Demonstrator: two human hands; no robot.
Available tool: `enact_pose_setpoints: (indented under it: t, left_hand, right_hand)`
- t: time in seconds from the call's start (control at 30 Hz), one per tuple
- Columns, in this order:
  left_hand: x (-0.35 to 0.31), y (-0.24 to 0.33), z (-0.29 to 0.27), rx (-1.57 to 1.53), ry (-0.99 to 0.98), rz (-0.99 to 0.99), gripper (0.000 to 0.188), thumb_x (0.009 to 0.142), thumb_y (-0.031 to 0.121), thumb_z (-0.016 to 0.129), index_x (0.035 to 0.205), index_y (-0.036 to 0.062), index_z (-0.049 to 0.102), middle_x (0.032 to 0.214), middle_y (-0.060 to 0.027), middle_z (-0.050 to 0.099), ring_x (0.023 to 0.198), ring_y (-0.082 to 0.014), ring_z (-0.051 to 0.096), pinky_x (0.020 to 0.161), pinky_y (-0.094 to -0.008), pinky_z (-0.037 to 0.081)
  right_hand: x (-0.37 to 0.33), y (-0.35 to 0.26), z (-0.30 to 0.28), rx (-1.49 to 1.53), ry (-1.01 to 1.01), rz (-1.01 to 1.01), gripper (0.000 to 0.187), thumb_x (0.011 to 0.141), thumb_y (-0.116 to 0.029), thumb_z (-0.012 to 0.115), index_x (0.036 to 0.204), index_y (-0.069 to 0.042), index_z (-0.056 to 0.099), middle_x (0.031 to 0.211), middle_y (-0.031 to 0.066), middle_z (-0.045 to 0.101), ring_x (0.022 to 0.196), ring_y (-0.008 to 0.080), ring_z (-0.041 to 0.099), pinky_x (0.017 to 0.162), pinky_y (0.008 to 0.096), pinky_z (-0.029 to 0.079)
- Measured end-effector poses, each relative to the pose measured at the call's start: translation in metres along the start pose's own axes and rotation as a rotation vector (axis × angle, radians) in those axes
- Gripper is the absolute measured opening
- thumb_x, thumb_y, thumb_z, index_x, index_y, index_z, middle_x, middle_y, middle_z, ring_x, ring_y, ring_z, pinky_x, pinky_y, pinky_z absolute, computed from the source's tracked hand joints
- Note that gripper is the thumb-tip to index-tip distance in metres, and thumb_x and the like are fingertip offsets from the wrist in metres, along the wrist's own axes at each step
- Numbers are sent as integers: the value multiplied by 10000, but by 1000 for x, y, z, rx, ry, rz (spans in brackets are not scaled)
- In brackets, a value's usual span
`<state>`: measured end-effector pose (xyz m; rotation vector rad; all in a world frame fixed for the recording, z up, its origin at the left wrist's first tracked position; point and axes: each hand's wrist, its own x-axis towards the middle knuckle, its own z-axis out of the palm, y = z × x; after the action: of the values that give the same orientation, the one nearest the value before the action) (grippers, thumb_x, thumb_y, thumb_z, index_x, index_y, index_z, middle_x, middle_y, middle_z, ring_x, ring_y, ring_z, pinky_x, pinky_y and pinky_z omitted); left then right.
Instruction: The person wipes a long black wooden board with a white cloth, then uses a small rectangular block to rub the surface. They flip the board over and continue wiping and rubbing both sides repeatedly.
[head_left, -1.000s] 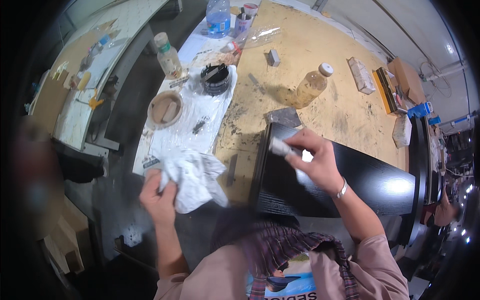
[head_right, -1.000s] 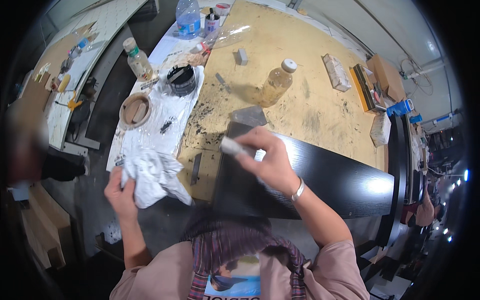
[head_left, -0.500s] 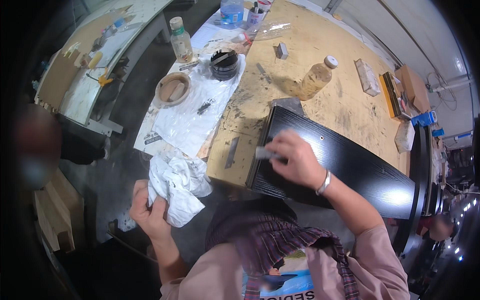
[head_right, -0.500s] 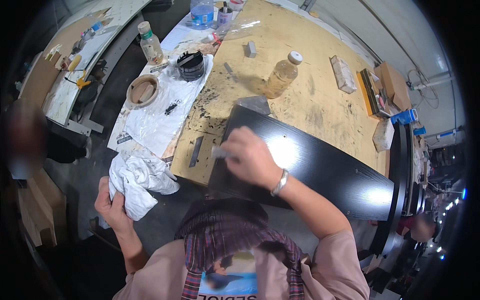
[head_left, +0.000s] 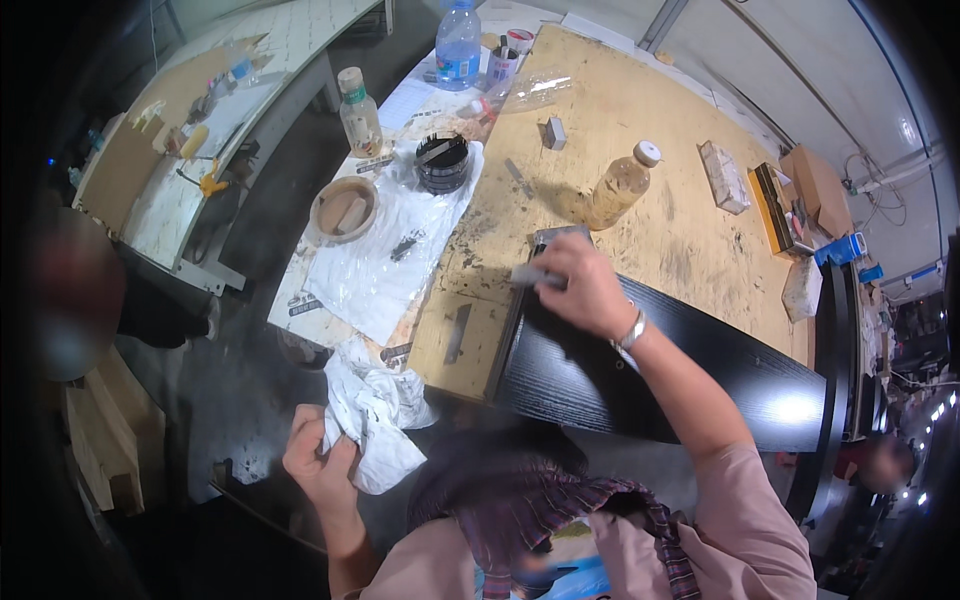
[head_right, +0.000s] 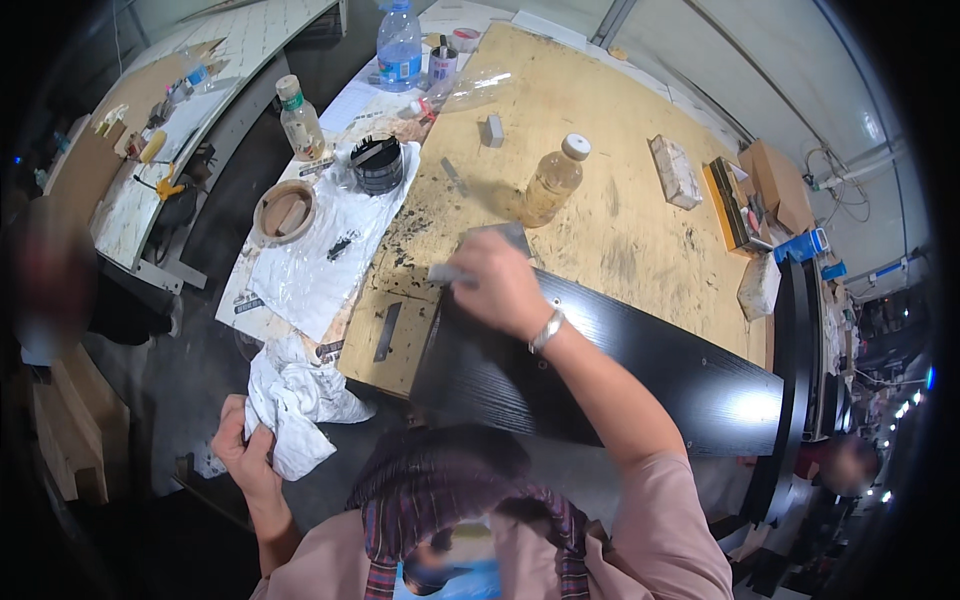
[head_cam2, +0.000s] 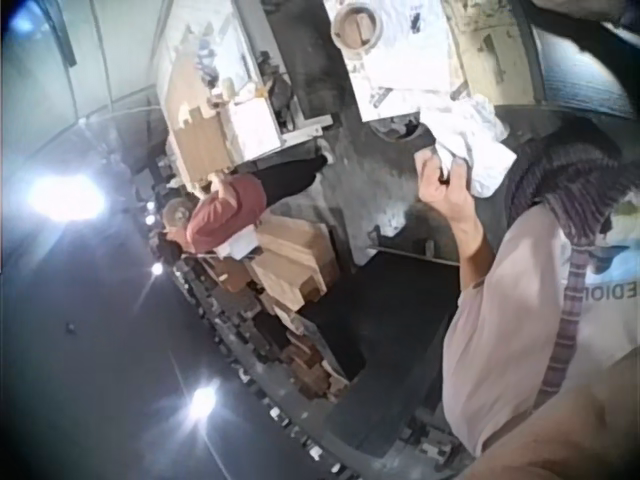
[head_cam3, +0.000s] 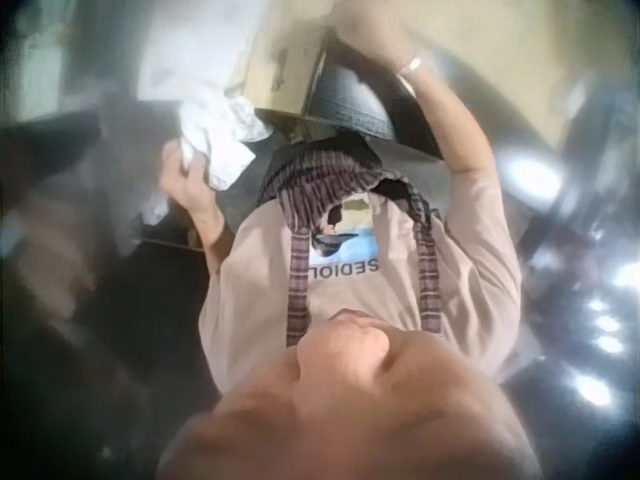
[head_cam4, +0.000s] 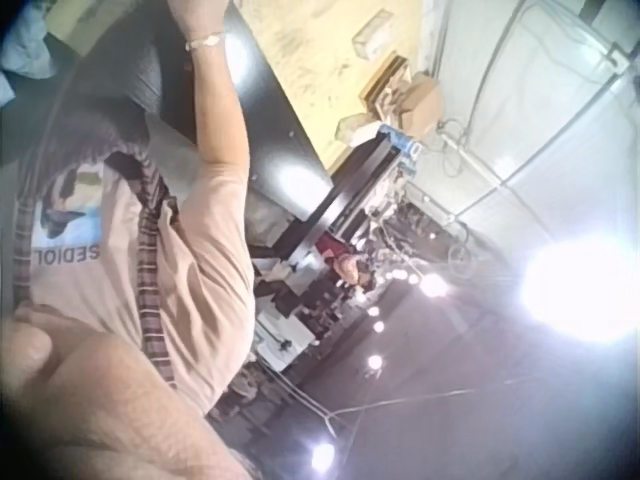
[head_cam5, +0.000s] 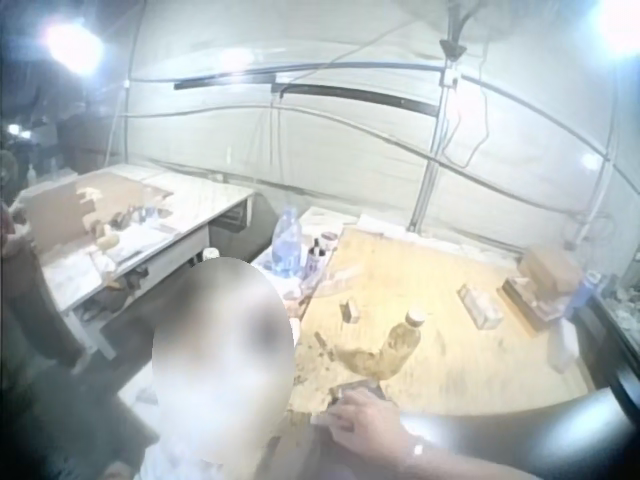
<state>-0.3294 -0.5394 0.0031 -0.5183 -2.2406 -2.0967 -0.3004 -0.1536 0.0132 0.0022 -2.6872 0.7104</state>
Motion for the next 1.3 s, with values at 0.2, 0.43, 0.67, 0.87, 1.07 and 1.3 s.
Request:
enact_pose_setpoints:
  t: [0.2, 0.43, 0.67, 0.87, 1.07, 1.3]
  left_hand:
    - [13, 18, 15, 38, -73, 74, 194, 729, 4, 678, 904, -78, 665, 1013, -129, 620, 925, -204, 573, 840, -308, 454]
    - [49, 15, 120, 188, -408, 167, 227, 911, 37, 570, 1119, -43, 612, 1098, -179, 692, 934, -230, 677, 836, -343, 517]
    - [116, -27, 256, 695, -407, 352, 299, 918, 277, 662, 1072, 32, 586, 991, -227, 669, 868, -425, 664, 769, -546, 507]
    - [63, -25, 202, 630, -565, 339, 359, 901, 314, 680, 1041, 5, 563, 944, -242, 666, 841, -446, 661, 764, -551, 500]
    - [130, -30, 264, 765, -471, 179, 415, 945, 310, 629, 1166, -28, 535, 915, -306, 680, 886, -505, 652, 798, -567, 484]
    - [64, -17, 201, 783, -628, 99, 395, 951, 316, 607, 1152, -16, 530, 902, -305, 679, 865, -515, 645, 775, -591, 470]
  right_hand:
    - [21, 68, 3, -9, 411, 359, 192, 745, -86, 728, 930, -42, 754, 836, 117, 636, 786, 284, 637, 735, 378, 536]
    - [-18, 89, 7, 573, 765, 743, 218, 856, -88, 727, 997, 79, 731, 865, 74, 727, 776, 108, 647, 716, 256, 508]
    - [-5, 68, 12, 488, 762, 750, 248, 843, -70, 718, 1041, 78, 733, 872, 77, 728, 754, 104, 635, 698, 248, 505]
    - [-16, 89, 13, 321, 814, 735, 232, 818, -88, 727, 993, 63, 738, 866, 93, 721, 767, 135, 659, 737, 272, 525]
    - [-10, 71, 16, 361, 777, 746, 265, 779, -184, 726, 929, 33, 749, 941, 185, 689, 876, 315, 660, 834, 389, 518]
    - [-17, 79, 6, 390, 784, 787, 291, 774, -186, 728, 945, 49, 740, 999, 210, 680, 911, 337, 660, 847, 407, 518]
